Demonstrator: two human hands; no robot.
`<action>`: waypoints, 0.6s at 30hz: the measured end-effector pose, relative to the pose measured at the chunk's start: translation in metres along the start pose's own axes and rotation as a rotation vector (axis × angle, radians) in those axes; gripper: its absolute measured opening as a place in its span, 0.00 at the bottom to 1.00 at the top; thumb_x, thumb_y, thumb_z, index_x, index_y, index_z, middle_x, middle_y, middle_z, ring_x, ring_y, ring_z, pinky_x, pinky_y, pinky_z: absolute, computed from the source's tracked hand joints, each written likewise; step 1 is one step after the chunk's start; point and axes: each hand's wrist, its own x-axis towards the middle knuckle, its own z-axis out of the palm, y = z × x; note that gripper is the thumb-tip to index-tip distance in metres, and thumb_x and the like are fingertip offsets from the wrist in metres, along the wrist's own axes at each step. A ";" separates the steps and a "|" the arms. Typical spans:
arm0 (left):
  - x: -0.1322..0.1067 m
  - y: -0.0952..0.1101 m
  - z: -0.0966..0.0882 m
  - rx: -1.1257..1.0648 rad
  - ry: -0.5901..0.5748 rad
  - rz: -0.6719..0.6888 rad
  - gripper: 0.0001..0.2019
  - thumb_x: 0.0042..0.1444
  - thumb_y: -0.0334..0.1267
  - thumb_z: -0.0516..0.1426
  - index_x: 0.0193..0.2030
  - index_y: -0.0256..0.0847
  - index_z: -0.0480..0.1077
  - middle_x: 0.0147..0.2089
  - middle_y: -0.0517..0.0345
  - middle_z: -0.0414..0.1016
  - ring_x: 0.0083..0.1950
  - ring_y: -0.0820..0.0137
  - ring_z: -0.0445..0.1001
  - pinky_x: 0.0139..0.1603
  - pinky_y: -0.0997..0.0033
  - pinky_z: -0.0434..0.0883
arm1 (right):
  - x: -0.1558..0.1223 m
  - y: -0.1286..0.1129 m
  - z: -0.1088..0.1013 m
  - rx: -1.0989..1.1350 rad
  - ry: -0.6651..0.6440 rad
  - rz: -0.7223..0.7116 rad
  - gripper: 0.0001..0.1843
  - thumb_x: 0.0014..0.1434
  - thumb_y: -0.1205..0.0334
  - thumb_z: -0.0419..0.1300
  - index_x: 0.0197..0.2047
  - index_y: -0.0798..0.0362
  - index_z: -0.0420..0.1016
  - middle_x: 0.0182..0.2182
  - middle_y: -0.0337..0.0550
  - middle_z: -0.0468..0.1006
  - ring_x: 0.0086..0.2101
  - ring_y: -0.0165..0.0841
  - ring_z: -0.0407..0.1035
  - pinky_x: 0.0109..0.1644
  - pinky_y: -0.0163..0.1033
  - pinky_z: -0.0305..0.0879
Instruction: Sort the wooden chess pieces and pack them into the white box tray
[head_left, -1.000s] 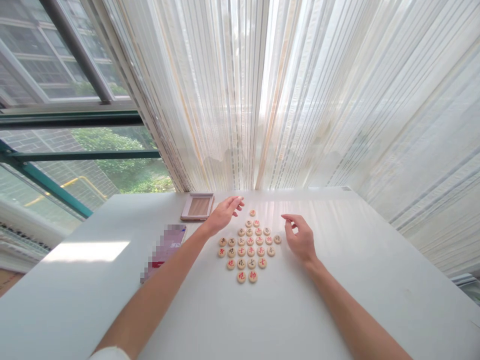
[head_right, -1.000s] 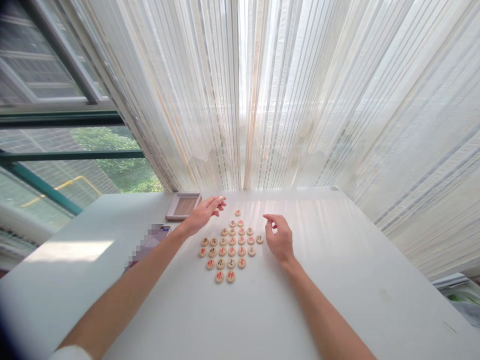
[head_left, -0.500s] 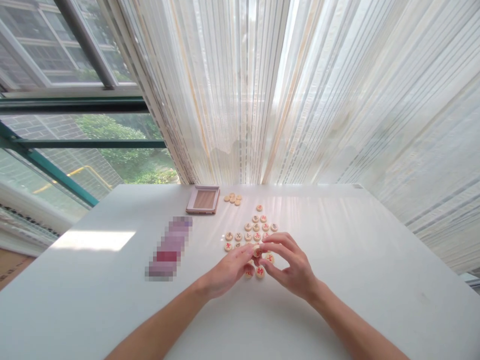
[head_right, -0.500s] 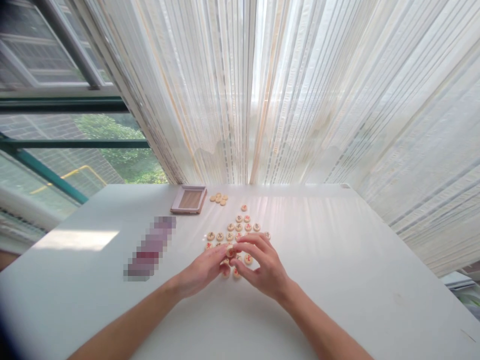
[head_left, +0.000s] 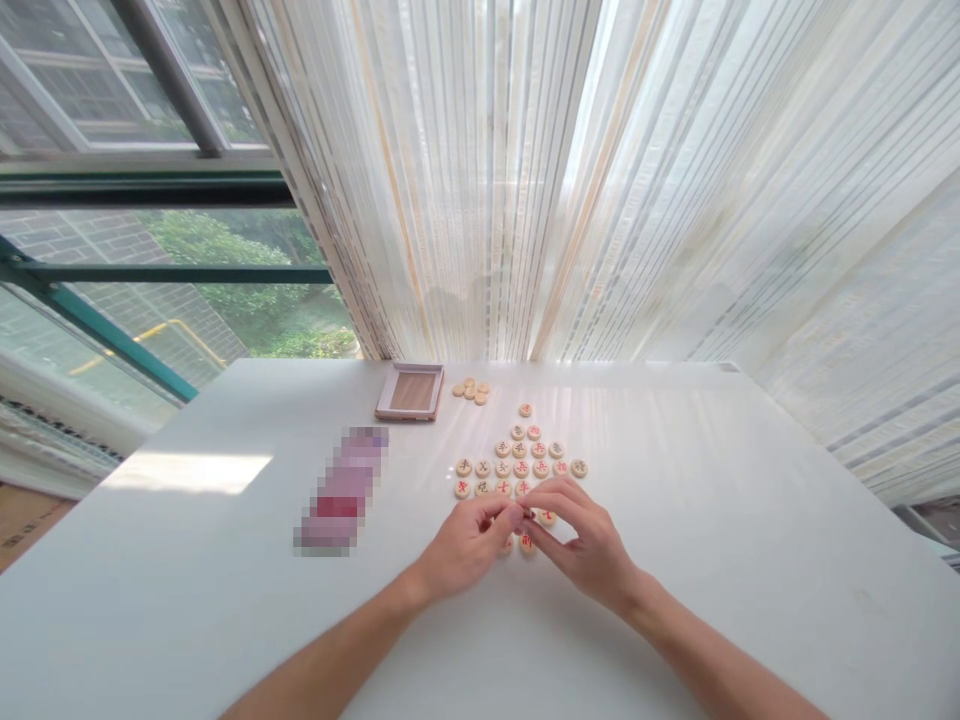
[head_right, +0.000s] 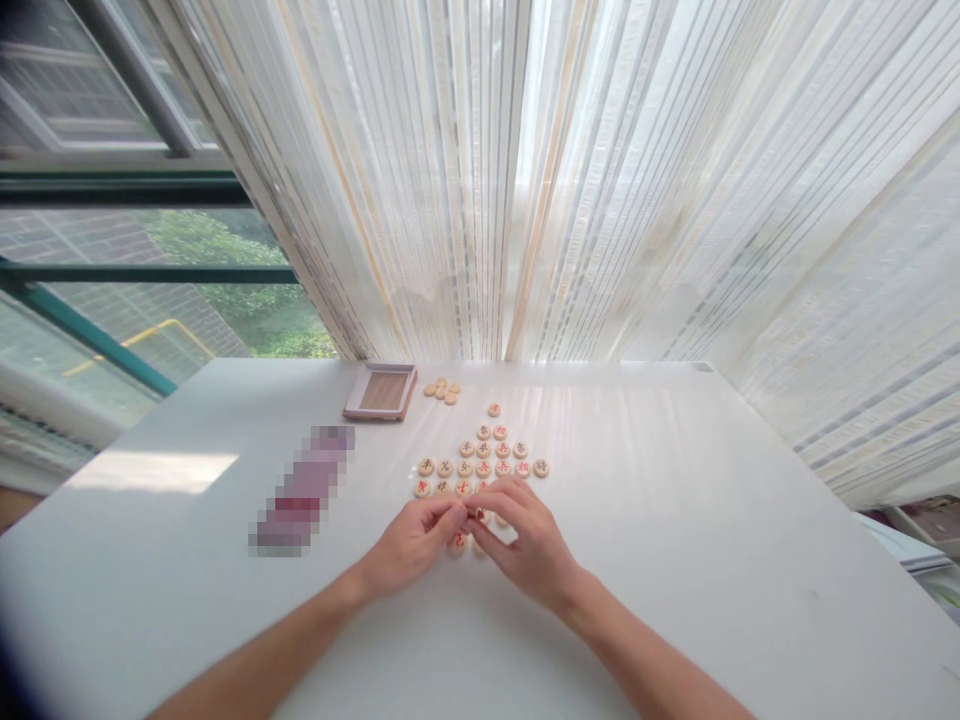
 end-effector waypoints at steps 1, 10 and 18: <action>0.000 0.000 -0.001 -0.002 0.014 -0.008 0.24 0.68 0.54 0.50 0.37 0.36 0.76 0.31 0.59 0.69 0.31 0.73 0.65 0.34 0.74 0.63 | 0.000 -0.001 0.000 0.001 -0.004 0.003 0.16 0.62 0.72 0.64 0.51 0.46 0.75 0.37 0.43 0.79 0.37 0.37 0.73 0.41 0.44 0.72; -0.003 -0.003 -0.003 -0.076 0.133 -0.014 0.15 0.61 0.49 0.62 0.37 0.37 0.76 0.29 0.56 0.78 0.30 0.72 0.75 0.32 0.75 0.67 | 0.002 -0.004 -0.003 0.003 -0.061 0.007 0.17 0.59 0.74 0.64 0.48 0.46 0.73 0.36 0.41 0.77 0.35 0.36 0.70 0.40 0.43 0.69; -0.001 -0.005 0.000 -0.241 0.150 -0.027 0.13 0.61 0.44 0.63 0.45 0.39 0.69 0.37 0.54 0.81 0.38 0.67 0.81 0.33 0.75 0.74 | 0.000 -0.001 -0.003 -0.066 -0.044 0.043 0.14 0.60 0.71 0.64 0.47 0.46 0.72 0.36 0.42 0.78 0.36 0.37 0.71 0.42 0.44 0.70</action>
